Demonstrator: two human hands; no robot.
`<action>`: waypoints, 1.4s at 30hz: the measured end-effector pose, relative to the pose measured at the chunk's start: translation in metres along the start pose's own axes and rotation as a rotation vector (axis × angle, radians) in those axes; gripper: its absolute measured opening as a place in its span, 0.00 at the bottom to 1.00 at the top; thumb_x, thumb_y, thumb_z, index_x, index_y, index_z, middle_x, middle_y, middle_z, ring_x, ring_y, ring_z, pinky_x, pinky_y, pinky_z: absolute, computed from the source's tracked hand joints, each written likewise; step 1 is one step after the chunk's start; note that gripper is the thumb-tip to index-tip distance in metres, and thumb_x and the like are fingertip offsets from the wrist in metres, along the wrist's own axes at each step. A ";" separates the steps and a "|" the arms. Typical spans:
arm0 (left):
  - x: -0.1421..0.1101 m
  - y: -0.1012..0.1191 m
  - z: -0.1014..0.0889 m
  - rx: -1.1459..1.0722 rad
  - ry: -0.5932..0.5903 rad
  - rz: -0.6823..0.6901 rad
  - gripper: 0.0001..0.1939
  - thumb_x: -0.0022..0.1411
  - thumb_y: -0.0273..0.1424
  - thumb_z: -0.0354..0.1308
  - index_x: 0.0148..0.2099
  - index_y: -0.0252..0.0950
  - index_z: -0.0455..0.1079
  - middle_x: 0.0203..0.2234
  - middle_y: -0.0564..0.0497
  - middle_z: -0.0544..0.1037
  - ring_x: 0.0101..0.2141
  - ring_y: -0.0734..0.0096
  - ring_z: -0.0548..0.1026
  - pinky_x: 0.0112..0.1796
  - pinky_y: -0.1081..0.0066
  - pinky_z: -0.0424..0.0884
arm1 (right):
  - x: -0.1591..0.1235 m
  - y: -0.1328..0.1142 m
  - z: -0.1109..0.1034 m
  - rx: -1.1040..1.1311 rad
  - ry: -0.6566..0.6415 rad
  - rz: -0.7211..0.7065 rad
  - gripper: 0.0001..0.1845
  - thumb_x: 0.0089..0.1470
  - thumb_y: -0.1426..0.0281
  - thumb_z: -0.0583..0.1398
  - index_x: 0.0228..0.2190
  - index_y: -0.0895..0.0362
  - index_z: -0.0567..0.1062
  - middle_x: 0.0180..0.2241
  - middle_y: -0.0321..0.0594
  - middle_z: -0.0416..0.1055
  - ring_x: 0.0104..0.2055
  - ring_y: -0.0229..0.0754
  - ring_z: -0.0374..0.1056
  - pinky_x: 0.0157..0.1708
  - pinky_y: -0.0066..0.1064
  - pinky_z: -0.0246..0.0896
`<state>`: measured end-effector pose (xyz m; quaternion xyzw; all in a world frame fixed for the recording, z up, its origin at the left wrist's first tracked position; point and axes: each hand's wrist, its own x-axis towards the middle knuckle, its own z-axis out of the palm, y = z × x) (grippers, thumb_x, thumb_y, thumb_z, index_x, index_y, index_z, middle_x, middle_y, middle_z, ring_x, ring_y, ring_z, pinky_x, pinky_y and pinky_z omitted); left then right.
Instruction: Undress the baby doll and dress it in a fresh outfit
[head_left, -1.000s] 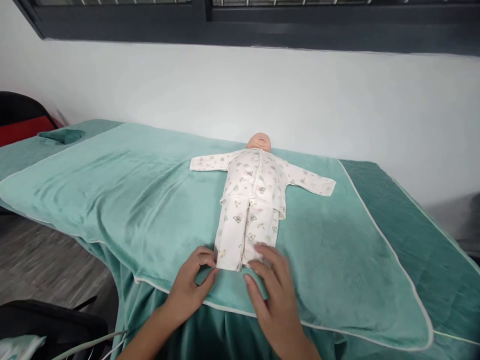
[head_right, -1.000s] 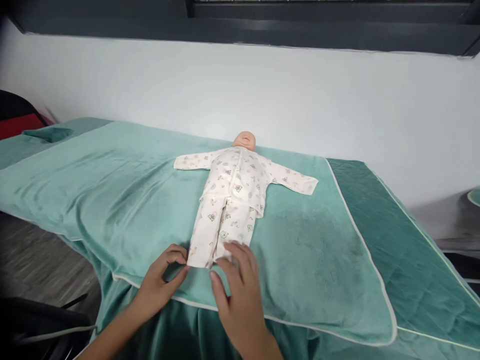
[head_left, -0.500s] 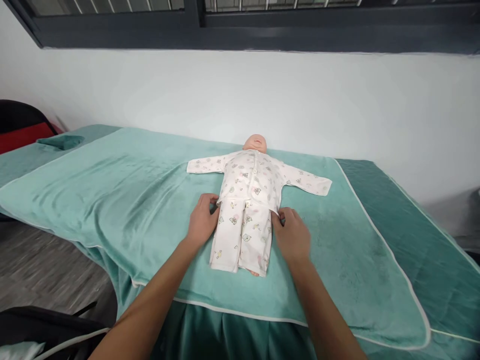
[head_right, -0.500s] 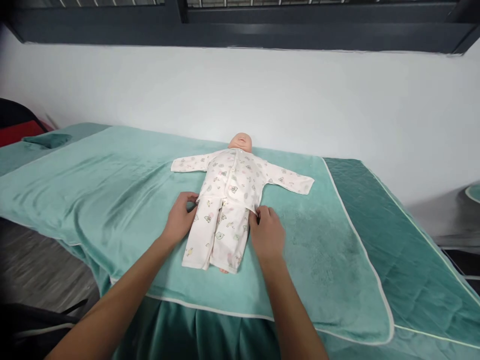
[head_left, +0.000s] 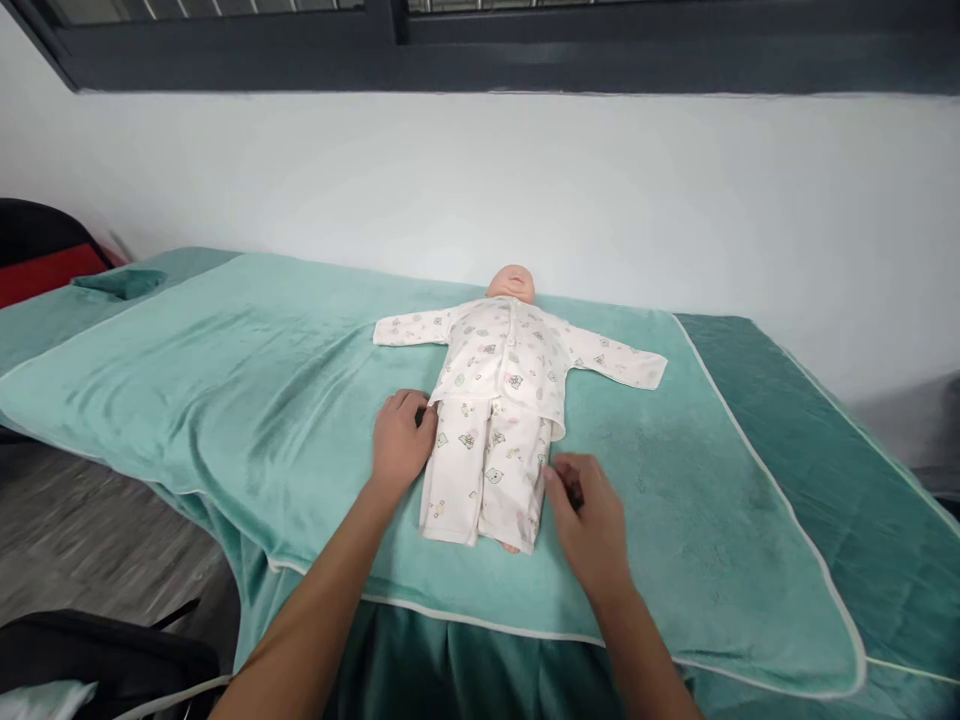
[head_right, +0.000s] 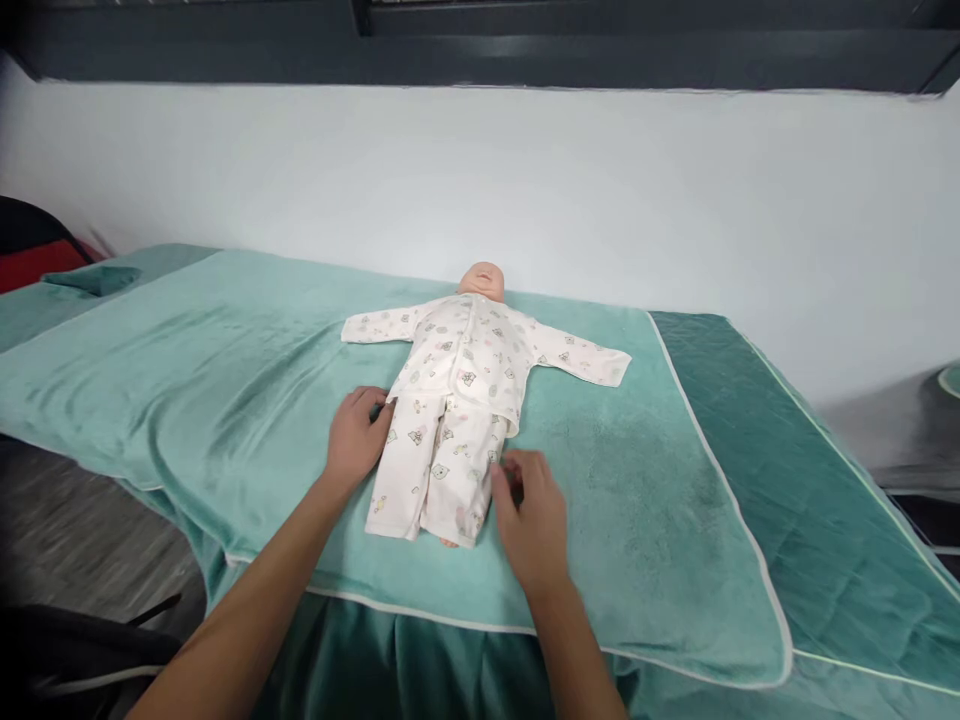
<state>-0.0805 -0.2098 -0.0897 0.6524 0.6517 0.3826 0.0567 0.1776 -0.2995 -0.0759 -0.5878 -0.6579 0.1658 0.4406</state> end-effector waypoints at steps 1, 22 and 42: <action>-0.001 -0.001 0.000 -0.011 0.002 0.004 0.06 0.64 0.32 0.52 0.34 0.40 0.68 0.41 0.48 0.79 0.43 0.57 0.73 0.46 0.59 0.66 | -0.012 -0.002 -0.001 0.057 -0.044 -0.032 0.07 0.65 0.63 0.57 0.38 0.53 0.70 0.33 0.37 0.70 0.34 0.41 0.66 0.35 0.33 0.59; -0.003 -0.003 -0.001 -0.159 0.043 -0.033 0.10 0.64 0.33 0.52 0.30 0.40 0.67 0.38 0.49 0.80 0.42 0.60 0.74 0.46 0.62 0.66 | -0.068 -0.044 -0.013 0.168 -0.067 -0.151 0.06 0.64 0.75 0.57 0.36 0.52 0.68 0.35 0.35 0.66 0.34 0.36 0.67 0.32 0.26 0.61; -0.004 -0.002 -0.003 -0.187 0.037 -0.046 0.10 0.65 0.34 0.52 0.31 0.40 0.69 0.37 0.49 0.79 0.41 0.61 0.73 0.45 0.62 0.67 | -0.047 -0.053 0.006 -0.216 -0.121 -0.391 0.12 0.63 0.77 0.55 0.45 0.52 0.73 0.60 0.46 0.64 0.63 0.55 0.57 0.54 0.50 0.66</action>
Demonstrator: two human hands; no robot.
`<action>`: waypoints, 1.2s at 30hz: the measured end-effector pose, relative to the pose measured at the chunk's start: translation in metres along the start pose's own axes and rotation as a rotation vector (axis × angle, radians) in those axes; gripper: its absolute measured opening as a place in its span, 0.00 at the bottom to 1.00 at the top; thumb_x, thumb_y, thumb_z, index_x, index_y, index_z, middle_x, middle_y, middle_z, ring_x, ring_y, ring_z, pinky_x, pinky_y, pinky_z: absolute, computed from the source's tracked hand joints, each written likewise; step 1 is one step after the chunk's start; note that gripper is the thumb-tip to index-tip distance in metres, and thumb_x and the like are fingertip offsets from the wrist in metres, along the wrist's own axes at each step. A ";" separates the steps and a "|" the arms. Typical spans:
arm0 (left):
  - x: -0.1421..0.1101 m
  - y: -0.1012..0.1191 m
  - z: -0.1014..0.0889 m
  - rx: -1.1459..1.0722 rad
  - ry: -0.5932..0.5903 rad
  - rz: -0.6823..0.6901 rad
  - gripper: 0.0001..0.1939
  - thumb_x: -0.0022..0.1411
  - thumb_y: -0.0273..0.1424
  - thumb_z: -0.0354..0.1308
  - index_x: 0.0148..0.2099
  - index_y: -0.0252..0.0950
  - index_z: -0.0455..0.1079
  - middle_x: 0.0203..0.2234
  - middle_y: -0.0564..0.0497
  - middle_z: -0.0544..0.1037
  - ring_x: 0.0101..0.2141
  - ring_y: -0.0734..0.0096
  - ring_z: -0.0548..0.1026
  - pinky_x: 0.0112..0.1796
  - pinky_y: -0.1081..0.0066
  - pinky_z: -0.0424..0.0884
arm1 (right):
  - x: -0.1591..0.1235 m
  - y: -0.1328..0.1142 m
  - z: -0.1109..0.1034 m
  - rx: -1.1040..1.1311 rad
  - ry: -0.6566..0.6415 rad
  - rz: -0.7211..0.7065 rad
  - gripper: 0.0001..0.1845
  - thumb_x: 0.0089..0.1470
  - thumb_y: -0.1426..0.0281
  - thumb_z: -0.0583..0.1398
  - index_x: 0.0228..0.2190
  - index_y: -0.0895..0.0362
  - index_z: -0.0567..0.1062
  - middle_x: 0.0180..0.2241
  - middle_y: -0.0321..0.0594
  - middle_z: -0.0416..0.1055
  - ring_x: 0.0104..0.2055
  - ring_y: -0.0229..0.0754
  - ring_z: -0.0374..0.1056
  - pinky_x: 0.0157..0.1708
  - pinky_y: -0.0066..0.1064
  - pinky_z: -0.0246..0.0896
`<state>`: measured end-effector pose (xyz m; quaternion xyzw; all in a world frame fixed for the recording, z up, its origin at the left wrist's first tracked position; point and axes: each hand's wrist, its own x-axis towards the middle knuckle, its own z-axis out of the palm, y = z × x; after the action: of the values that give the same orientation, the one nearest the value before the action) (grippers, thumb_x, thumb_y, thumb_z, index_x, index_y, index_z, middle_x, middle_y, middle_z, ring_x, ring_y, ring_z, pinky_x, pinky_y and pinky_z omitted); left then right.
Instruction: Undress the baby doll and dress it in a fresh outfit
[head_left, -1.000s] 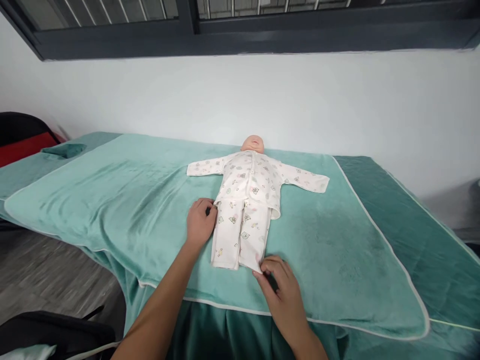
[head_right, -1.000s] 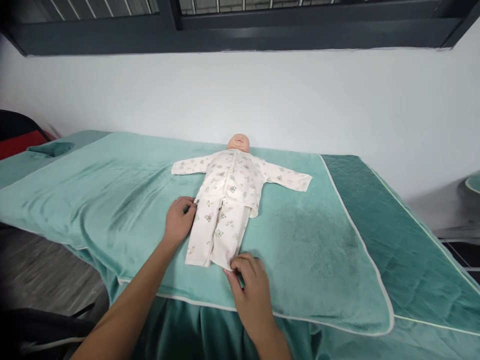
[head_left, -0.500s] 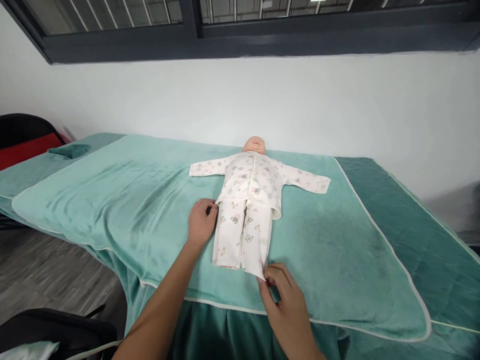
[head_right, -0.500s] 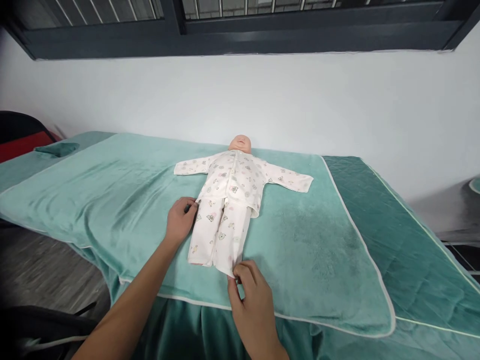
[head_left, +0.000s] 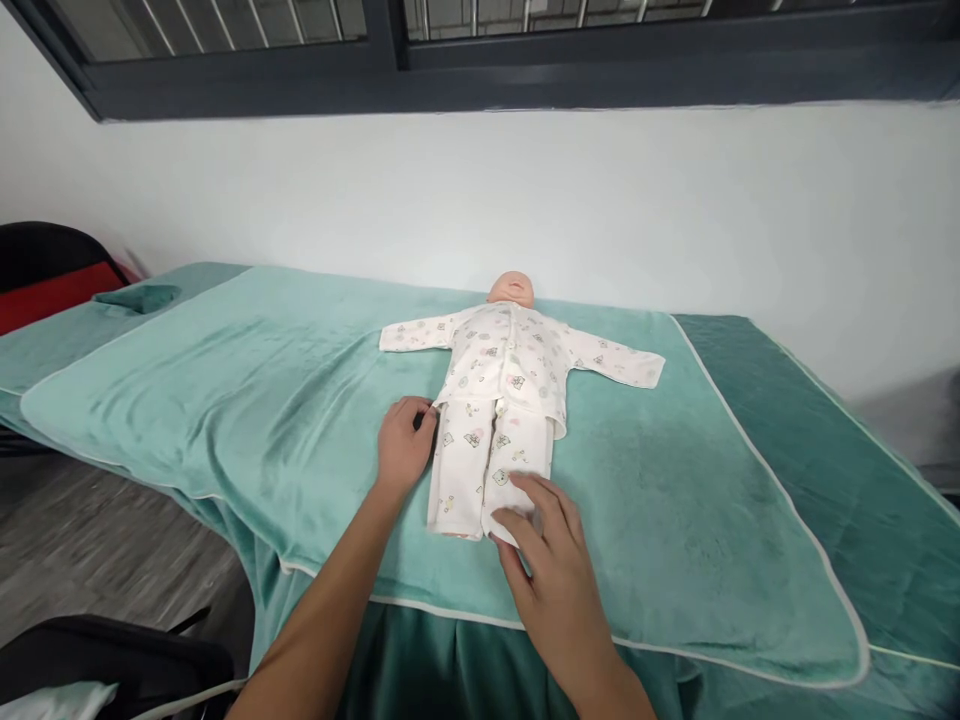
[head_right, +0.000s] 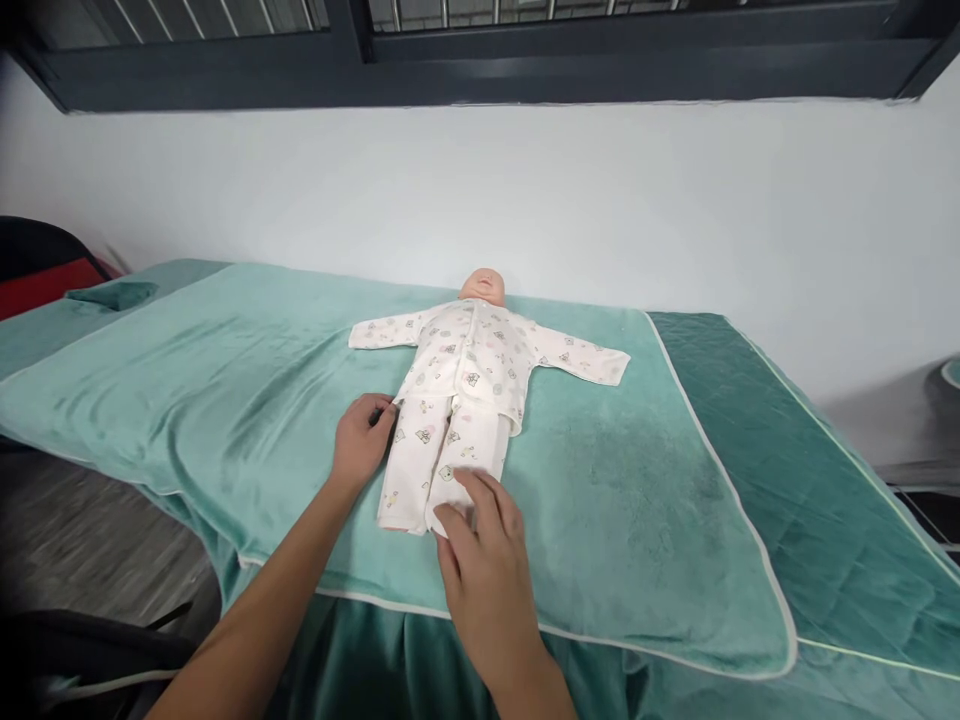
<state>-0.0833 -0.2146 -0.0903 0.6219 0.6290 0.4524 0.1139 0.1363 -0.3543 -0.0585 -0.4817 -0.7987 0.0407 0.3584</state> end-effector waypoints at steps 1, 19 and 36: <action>0.000 0.000 0.000 0.001 0.000 -0.005 0.10 0.65 0.34 0.52 0.31 0.40 0.69 0.37 0.49 0.79 0.41 0.61 0.73 0.45 0.62 0.67 | 0.002 0.000 0.000 0.006 0.001 -0.018 0.12 0.63 0.79 0.55 0.42 0.52 0.73 0.59 0.44 0.66 0.63 0.55 0.57 0.54 0.50 0.66; 0.028 0.003 0.007 -0.379 -0.030 -0.265 0.19 0.68 0.47 0.50 0.45 0.39 0.74 0.44 0.47 0.81 0.46 0.62 0.77 0.49 0.64 0.69 | 0.093 0.112 -0.008 0.586 0.315 0.790 0.14 0.52 0.61 0.67 0.38 0.56 0.76 0.43 0.45 0.78 0.48 0.50 0.73 0.52 0.43 0.69; 0.107 0.032 0.059 -1.230 -0.470 -0.595 0.27 0.52 0.35 0.71 0.54 0.32 0.74 0.46 0.41 0.82 0.45 0.54 0.82 0.51 0.58 0.78 | 0.151 0.143 0.023 1.496 -0.007 0.768 0.24 0.58 0.64 0.63 0.56 0.54 0.73 0.49 0.43 0.79 0.57 0.54 0.72 0.55 0.46 0.72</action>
<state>-0.0417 -0.1006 -0.0558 0.3286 0.3621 0.5285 0.6940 0.1865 -0.1510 -0.0534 -0.3554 -0.3429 0.6799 0.5421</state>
